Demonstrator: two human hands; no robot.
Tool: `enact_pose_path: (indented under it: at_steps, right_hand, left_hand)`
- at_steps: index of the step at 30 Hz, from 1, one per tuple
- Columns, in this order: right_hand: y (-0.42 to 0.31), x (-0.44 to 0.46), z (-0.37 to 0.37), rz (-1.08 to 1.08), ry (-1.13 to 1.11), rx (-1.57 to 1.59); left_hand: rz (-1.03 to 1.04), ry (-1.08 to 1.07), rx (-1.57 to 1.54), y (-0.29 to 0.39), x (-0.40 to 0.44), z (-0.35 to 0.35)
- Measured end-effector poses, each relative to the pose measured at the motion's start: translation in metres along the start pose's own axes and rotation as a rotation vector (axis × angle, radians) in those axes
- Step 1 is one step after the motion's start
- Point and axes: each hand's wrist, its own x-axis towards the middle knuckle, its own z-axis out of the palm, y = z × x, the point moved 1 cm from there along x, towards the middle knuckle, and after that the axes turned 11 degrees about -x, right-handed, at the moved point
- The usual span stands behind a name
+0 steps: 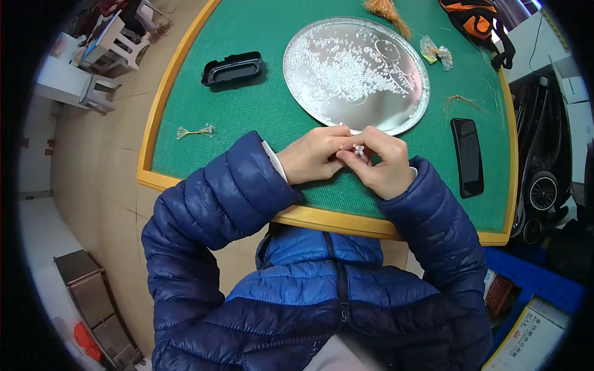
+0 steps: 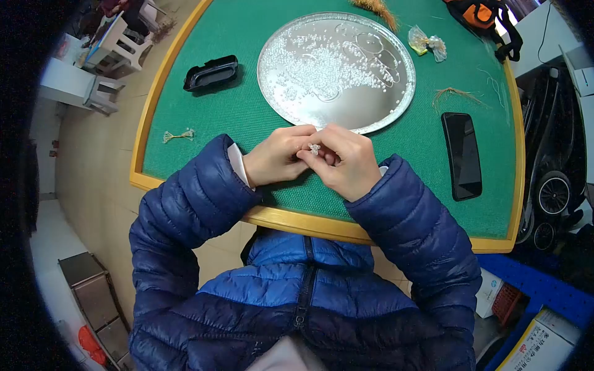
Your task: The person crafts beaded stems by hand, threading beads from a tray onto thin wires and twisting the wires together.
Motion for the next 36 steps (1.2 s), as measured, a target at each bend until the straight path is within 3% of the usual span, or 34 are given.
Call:
enact_pose_path:
  at_steps: [11,16,22,31,36]
  right_hand:
    - [-0.005,-0.003,0.005,-0.116,0.147,-0.158]
    - [0.003,-0.004,0.002,-0.307,0.051,-0.367]
    - [0.002,-0.002,0.002,-0.346,0.045,-0.332]
    - [-0.004,-0.004,0.005,-0.060,0.090,-0.077]
    - [-0.009,-0.003,0.001,-0.030,0.068,-0.054]
  left_hand:
    - [0.022,0.010,0.111,0.002,-0.001,0.000]
    - [-0.003,-0.045,0.136,-0.013,-0.007,0.003]
    - [-0.095,-0.028,0.178,-0.007,-0.009,0.002]
    - [0.035,0.031,0.122,0.005,-0.004,-0.001]
    - [0.043,0.003,0.105,0.007,-0.004,-0.001]
